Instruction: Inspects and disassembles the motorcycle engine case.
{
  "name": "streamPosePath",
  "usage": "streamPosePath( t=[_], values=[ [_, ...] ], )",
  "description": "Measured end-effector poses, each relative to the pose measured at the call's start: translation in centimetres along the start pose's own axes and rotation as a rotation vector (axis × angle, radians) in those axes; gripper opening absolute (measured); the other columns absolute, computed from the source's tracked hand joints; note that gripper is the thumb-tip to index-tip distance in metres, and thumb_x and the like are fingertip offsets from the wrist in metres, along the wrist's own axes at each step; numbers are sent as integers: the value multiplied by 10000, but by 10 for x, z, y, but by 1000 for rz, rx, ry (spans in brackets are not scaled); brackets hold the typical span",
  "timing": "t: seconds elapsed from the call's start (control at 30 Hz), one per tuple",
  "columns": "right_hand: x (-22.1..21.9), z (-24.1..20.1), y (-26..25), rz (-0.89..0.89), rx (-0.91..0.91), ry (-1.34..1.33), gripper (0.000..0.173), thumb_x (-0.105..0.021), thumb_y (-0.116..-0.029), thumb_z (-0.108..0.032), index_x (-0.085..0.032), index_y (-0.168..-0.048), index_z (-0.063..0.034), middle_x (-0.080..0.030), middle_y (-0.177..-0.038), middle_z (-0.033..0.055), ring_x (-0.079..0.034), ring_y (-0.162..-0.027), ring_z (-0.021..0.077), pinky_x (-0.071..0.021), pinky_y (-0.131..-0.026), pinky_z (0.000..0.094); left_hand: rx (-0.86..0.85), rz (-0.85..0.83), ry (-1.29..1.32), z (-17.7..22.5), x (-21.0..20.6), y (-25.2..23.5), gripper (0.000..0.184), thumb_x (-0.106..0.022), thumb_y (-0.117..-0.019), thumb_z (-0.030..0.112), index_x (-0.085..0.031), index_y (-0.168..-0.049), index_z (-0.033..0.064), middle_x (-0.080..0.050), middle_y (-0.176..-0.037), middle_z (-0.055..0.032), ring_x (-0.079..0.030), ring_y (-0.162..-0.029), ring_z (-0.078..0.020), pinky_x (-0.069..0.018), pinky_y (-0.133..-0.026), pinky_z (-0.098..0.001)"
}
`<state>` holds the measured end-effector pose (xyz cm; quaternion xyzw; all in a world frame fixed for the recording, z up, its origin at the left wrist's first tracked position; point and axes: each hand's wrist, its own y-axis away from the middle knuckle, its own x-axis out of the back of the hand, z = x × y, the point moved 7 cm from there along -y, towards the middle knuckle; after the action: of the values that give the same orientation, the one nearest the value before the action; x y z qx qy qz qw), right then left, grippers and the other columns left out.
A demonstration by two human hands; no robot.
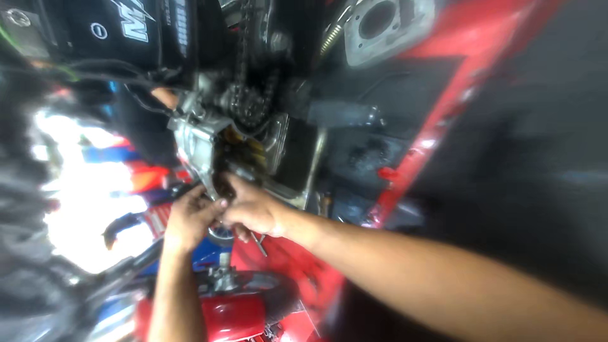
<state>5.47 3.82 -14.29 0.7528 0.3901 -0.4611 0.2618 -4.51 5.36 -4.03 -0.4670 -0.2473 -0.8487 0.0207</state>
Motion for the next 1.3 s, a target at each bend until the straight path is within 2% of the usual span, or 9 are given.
streamPosePath(
  t=[0.17, 0.3, 0.43, 0.57, 0.7, 0.9, 1.0, 1.2, 1.3],
  values=[
    [-3, -1, -4, -39, 8, -210, 786, -596, -880, -49, -268, -1567, -244, -532, -705, 81, -521, -440, 162, -494, -398, 316, -34, 172, 178, 2, -3, 9, 387, -777, -866, 56, -646, -1228, 15, -719, -722, -72, -675, -568, -128, -601, -539, -283],
    [8, -1, -8, -107, -20, -59, 924, -606, -849, 2, -183, -1617, -293, -608, -789, 138, -586, -488, 217, -526, -422, 357, -45, 236, 176, 1, -5, 9, 389, -767, -886, 44, -624, -1246, 17, -716, -737, -80, -682, -574, -150, -608, -533, -300],
    [3, -2, -4, -108, -47, 73, 1068, -680, -879, 16, -41, -1657, -341, -727, -891, 153, -670, -562, 230, -574, -486, 363, -58, 139, 168, -1, 4, 5, 294, -654, -972, 78, -615, -1257, 17, -715, -756, -71, -663, -579, -122, -585, -534, -263],
    [9, -11, -11, -70, -53, 193, 995, -650, -840, 8, -150, -1642, -301, -661, -772, 130, -654, -546, 235, -571, -476, 381, -79, 128, 102, 2, 11, 1, 226, -506, -1072, 143, -677, -1168, 30, -680, -717, -70, -651, -588, -140, -586, -555, -298],
    [10, -17, -13, -11, -92, 475, 927, -717, -842, -80, -239, -1601, -312, -633, -691, 99, -617, -475, 196, -543, -438, 358, -88, 255, -209, 10, 19, 2, 176, -645, -1017, 181, -712, -1128, 61, -755, -812, -43, -729, -680, -149, -645, -658, -338],
    [-13, -9, -8, -188, 30, -140, 792, -597, -881, -28, -293, -1571, -270, -661, -754, 148, -621, -480, 209, -549, -439, 336, -143, 249, -256, 12, 28, 0, 235, -718, -959, 158, -695, -1179, 76, -761, -865, -26, -732, -711, -135, -644, -676, -319],
    [-5, -9, -19, -251, -39, -126, 752, -591, -910, -43, -291, -1561, -271, -624, -797, 142, -627, -528, 230, -567, -463, 383, -179, 279, -252, 11, 30, -2, 226, -741, -944, 167, -707, -1149, 77, -763, -870, -14, -740, -740, -129, -651, -704, -321],
    [-6, -11, -14, -319, -32, -392, 515, -535, -934, -67, -425, -1405, -244, -461, -624, 13, -503, -409, 104, -509, -376, 292, -348, 282, -257, 10, 37, -8, 197, -781, -900, 166, -750, -1070, 71, -767, -896, 8, -718, -735, -81, -627, -681, -268],
    [-9, -12, -16, -287, -24, -415, 481, -556, -923, -61, -423, -1360, -213, -409, -589, -8, -464, -392, 83, -498, -370, 278, -328, 270, -347, 9, 45, -15, 191, -754, -934, 210, -755, -1083, 90, -778, -914, -10, -745, -721, -120, -655, -658, -331]
  ],
)
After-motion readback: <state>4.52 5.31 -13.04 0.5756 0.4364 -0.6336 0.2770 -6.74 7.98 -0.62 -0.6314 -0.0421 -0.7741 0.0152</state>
